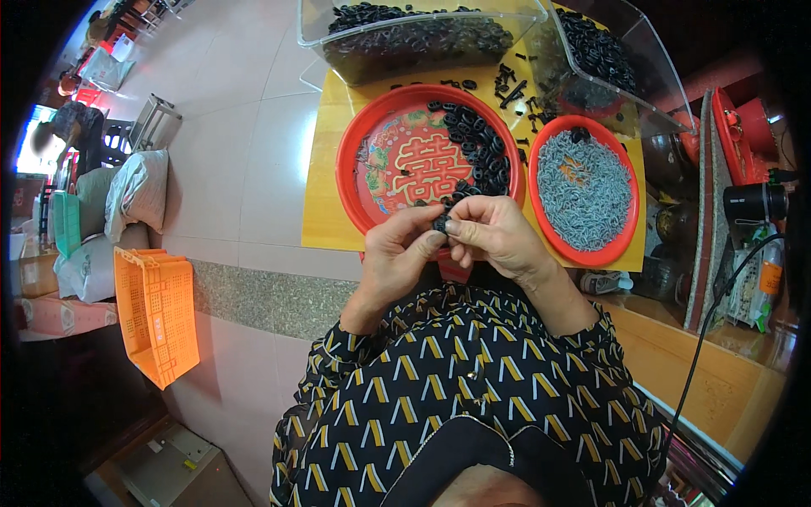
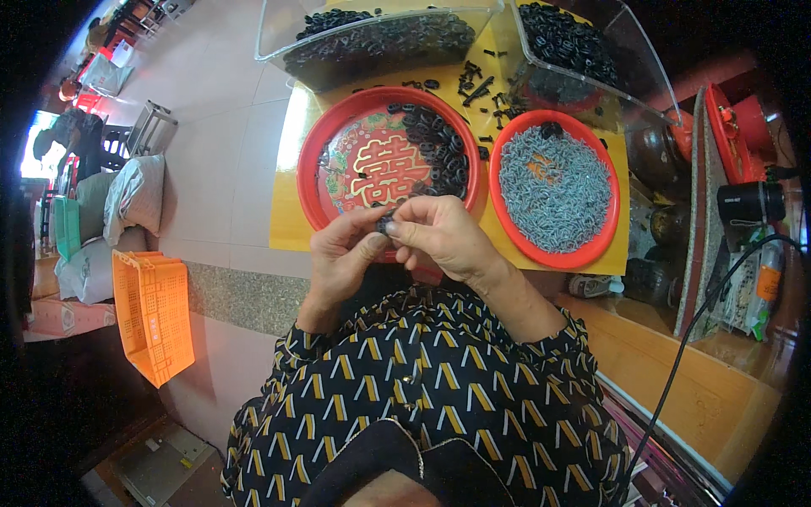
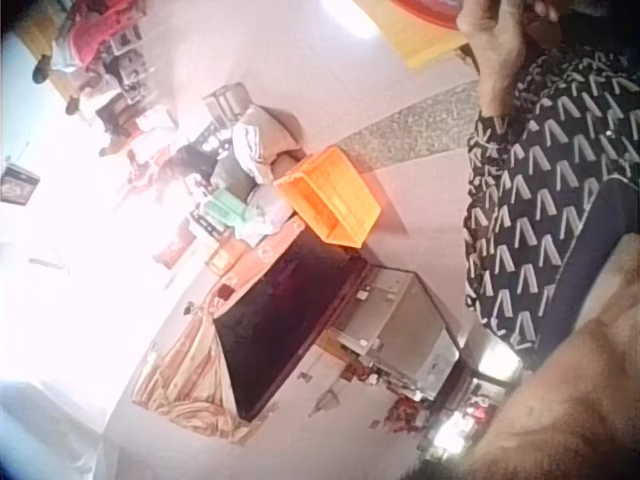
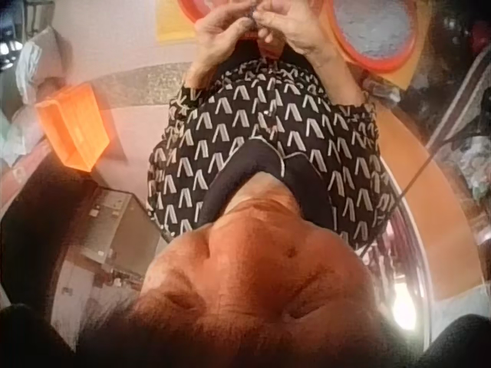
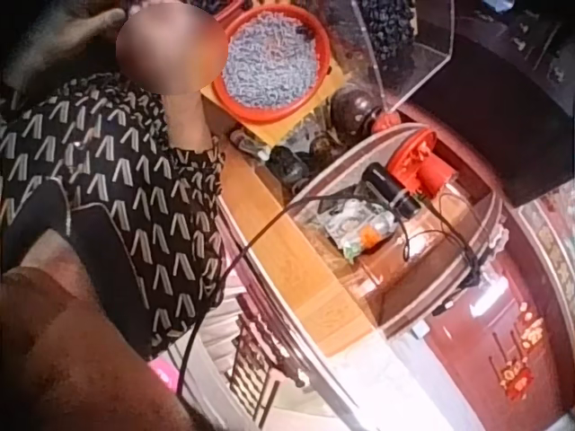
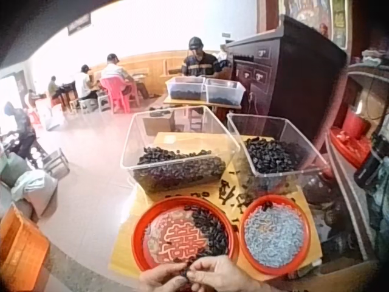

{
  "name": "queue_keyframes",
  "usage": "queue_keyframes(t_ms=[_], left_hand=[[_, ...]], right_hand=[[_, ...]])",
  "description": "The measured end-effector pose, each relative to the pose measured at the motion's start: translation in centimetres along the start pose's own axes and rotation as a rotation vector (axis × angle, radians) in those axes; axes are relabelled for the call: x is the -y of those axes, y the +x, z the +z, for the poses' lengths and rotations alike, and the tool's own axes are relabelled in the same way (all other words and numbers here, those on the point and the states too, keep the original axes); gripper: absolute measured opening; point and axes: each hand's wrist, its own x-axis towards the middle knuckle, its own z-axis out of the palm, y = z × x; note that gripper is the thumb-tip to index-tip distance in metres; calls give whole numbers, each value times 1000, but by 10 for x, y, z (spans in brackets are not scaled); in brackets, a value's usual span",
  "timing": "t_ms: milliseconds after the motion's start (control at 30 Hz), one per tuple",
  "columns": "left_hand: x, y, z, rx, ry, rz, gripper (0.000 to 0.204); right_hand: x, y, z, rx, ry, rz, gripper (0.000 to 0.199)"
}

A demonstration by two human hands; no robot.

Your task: The person assembles small black padlocks by hand at a workbench. They pick up a lock body and a shackle from a red tray, insert the shackle into the body, and place the assembled unit back into the tray. The process is repeated continuously throughout the clip.

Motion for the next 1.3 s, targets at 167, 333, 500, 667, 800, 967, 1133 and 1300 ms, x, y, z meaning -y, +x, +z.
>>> queue_keyframes(t_ms=[167, 333, 500, 667, 800, 967, 1133, 1300], left_hand=[[-20, 11, -11, 6, 494, 201, 23], [-29, 45, -41, -160, 1173, 460, 22], [-34, 65, -38, 25, 1654, 254, 18], [-21, 76, -35, 31, 1704, 254, 20], [-3, 82, -31, 15, 1504, 387, 16], [0, 88, -28, -80, 1382, 406, 13], [-3, 86, -36, -149, 1221, 435, 10], [-6, 83, -40, -211, 1037, 446, 11]], right_hand=[[38, -5, -14, -173, -281, -95, 12], [126, 0, -69, -540, -134, -745, 14], [92, 3, -49, -678, -744, -681, 15], [37, 17, -28, -536, -1134, -598, 14], [25, 35, -32, -531, -1473, -689, 10], [21, 62, -32, -518, -1760, -596, 11], [15, 68, -31, -482, -1814, -549, 12], [27, 58, -43, -523, -1666, -637, 14]])
